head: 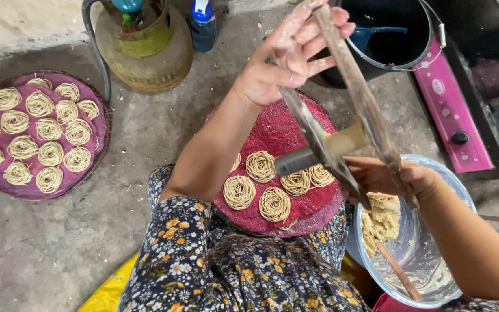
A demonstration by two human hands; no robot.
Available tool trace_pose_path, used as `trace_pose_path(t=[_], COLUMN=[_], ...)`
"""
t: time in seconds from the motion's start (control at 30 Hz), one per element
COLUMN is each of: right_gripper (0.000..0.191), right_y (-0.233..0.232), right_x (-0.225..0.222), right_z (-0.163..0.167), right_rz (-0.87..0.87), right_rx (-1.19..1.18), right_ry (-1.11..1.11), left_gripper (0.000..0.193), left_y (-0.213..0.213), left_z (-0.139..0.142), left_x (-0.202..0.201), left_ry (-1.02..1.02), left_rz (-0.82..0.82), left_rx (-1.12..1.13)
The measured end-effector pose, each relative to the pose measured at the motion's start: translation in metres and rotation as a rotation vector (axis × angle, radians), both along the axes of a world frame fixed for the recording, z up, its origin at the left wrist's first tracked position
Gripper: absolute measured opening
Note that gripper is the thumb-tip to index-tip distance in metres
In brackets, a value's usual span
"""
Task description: The person sits on the floor and uses a manual wooden lever press to extrude dough into noodle strands. They load dough into the press with a spatula, press the lever to squeeze noodles onto round trays, coil the strands into nests by hand, and cover filled trays with a pink mesh sheet.
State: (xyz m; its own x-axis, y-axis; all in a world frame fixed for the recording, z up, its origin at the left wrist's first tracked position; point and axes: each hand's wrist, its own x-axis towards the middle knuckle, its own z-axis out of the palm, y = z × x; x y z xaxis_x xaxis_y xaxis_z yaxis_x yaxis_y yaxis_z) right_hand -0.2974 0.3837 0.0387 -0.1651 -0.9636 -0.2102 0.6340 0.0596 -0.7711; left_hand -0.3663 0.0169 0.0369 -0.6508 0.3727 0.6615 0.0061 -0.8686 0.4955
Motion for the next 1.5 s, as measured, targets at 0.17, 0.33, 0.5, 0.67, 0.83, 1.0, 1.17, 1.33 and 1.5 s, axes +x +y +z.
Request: trace_pose_path(t=[0.17,0.33,0.5,0.67,0.83,1.0,1.17,1.33,1.5], right_gripper=[0.099,0.087,0.08,0.078,0.081,0.084,0.082,0.078,0.076], right_y=[0.024,0.045,0.046,0.033,0.012,0.021,0.019,0.003,0.015], right_x=[-0.022,-0.039,-0.02,-0.014,0.004,0.022,0.011,0.021,0.038], right_z=[-0.036,-0.086,-0.076,-0.019,-0.01,0.006,0.021,0.01,0.003], right_rz=[-0.181,-0.246,-0.22,-0.269,-0.303,-0.295,-0.347,-0.327,-0.339], right_rx=[0.321,0.5,0.533,0.772,0.664,0.78,0.875,0.804,0.829], right_ry=[0.092,0.125,0.351,0.401,0.425,0.5,0.717,0.685,0.59], left_gripper=[0.047,0.054,0.058,0.058,0.062,0.061,0.062,0.062,0.063], left_y=[0.019,0.021,0.029,0.032,0.012,0.03,0.022,0.001,0.022], left_z=[-0.069,-0.105,-0.113,-0.091,-0.062,-0.061,-0.046,-0.036,-0.048], left_x=[-0.035,-0.055,-0.044,-0.043,-0.032,-0.007,-0.021,-0.006,0.013], left_ry=[-0.284,-0.519,-0.535,-0.491,-0.47,-0.466,-0.405,-0.399,-0.438], left_rz=[0.067,0.082,0.097,0.106,0.087,0.084,0.084,0.116,0.086], left_rx=[0.214,0.313,0.394,0.409,0.379,0.379,0.403,0.339,0.349])
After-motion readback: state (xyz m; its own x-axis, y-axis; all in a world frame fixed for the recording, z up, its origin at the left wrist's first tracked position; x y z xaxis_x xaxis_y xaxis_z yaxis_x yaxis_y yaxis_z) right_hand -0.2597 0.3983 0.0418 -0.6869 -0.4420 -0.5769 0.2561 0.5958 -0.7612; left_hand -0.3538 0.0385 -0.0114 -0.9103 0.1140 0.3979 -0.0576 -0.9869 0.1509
